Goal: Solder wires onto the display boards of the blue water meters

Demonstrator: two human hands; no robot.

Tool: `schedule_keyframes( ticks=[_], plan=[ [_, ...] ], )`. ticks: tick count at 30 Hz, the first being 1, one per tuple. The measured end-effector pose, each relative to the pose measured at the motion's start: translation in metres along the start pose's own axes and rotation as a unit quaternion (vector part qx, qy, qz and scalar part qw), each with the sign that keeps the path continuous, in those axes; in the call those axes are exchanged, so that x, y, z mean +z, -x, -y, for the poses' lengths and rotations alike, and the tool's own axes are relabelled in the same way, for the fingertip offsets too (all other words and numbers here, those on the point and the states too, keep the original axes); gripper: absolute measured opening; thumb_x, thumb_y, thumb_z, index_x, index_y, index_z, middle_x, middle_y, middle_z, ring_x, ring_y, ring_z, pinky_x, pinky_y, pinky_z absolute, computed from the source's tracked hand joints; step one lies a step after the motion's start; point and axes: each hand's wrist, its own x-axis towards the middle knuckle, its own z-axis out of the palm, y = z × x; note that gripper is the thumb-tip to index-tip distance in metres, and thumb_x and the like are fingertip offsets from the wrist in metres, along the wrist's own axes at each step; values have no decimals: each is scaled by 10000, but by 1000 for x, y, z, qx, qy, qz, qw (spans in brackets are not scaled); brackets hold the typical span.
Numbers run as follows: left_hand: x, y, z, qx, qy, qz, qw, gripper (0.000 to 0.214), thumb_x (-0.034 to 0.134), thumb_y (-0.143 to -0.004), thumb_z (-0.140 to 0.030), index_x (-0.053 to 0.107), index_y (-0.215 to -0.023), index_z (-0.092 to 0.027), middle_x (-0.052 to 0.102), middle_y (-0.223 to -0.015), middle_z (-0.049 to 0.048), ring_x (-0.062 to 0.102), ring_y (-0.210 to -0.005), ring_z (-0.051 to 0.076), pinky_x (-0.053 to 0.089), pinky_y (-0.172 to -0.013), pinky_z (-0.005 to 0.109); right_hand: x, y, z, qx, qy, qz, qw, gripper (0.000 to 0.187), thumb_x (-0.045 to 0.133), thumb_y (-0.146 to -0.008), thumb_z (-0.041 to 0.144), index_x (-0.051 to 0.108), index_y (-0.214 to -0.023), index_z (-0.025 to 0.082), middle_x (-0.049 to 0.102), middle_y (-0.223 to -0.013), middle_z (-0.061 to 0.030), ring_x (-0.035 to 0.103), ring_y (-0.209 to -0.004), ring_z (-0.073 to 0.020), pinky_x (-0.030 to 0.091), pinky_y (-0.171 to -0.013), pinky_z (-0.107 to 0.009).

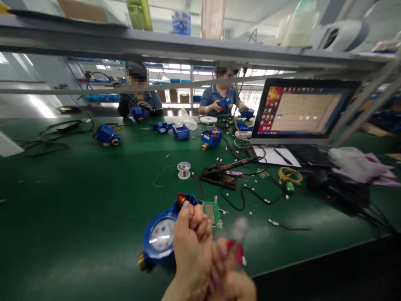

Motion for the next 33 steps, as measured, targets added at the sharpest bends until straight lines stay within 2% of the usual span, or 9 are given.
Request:
schedule_keyframes(
  ticks=[3,5,8,13,16,20,24,29,33],
  plan=[
    [-2,-4,0,6,39,-4,999,355,622,-759,-206,319,-576,-179,224,-460,-112,83,-363,28,133,-339,166,6,-11,12,-33,-146,-2,989,226,479,-499,183,338,-676,196,227,-662,31,277,-558,-109,319,-511,-226],
    [-4,-3,3,1,27,-2,1000,347,605,-777,-216,322,-581,-178,236,-469,-109,101,-365,27,144,-344,162,8,-13,23,-56,-176,27,982,263,494,-480,145,339,-685,195,227,-667,24,257,-576,-119,303,-520,-237],
    [-6,-1,6,-5,15,12,1000,363,590,-802,-253,326,-567,-170,273,-476,-98,144,-365,22,171,-351,158,3,-11,32,-66,-100,68,991,230,542,-559,151,378,-711,206,271,-676,15,280,-603,-133,315,-553,-260],
    [-7,3,5,-19,-33,69,997,388,514,-856,-278,357,-525,-152,340,-473,-74,216,-352,19,218,-367,165,-23,-10,37,-25,2,62,998,180,531,-625,189,432,-772,220,314,-733,4,310,-652,-146,329,-590,-273],
    [-9,4,2,-37,-45,78,995,383,495,-861,-263,365,-518,-150,353,-470,-68,233,-342,18,213,-368,168,-39,-10,42,1,44,78,996,174,546,-657,228,458,-807,227,336,-751,3,321,-674,-149,336,-615,-276],
    [-13,4,-3,-74,-39,87,993,367,462,-864,-240,343,-526,-160,377,-469,-58,244,-338,28,204,-369,174,-51,-7,46,61,91,85,990,276,584,-682,288,505,-940,231,429,-832,-12,395,-769,-158,351,-699,-282],
    [-15,2,-9,-118,-45,113,986,370,454,-839,-204,309,-500,-168,380,-442,-45,295,-344,43,241,-383,182,-52,-4,37,130,83,103,983,418,682,-597,387,524,-931,193,451,-762,-11,406,-671,-133,319,-587,-244],
    [-19,0,-15,-140,-40,128,981,390,479,-794,-209,234,-491,-181,294,-407,-66,264,-327,44,239,-371,176,-47,-1,30,148,84,135,976,501,722,-573,530,494,-886,211,454,-736,1,399,-611,-117,281,-529,-233],
    [-23,2,-18,-101,-204,183,956,427,450,-809,-281,222,-460,-190,203,-389,-81,172,-310,38,189,-355,191,-45,2,42,127,131,148,972,488,660,-695,547,552,-1011,190,499,-783,-30,469,-724,-155,329,-614,-261]
  ],
)
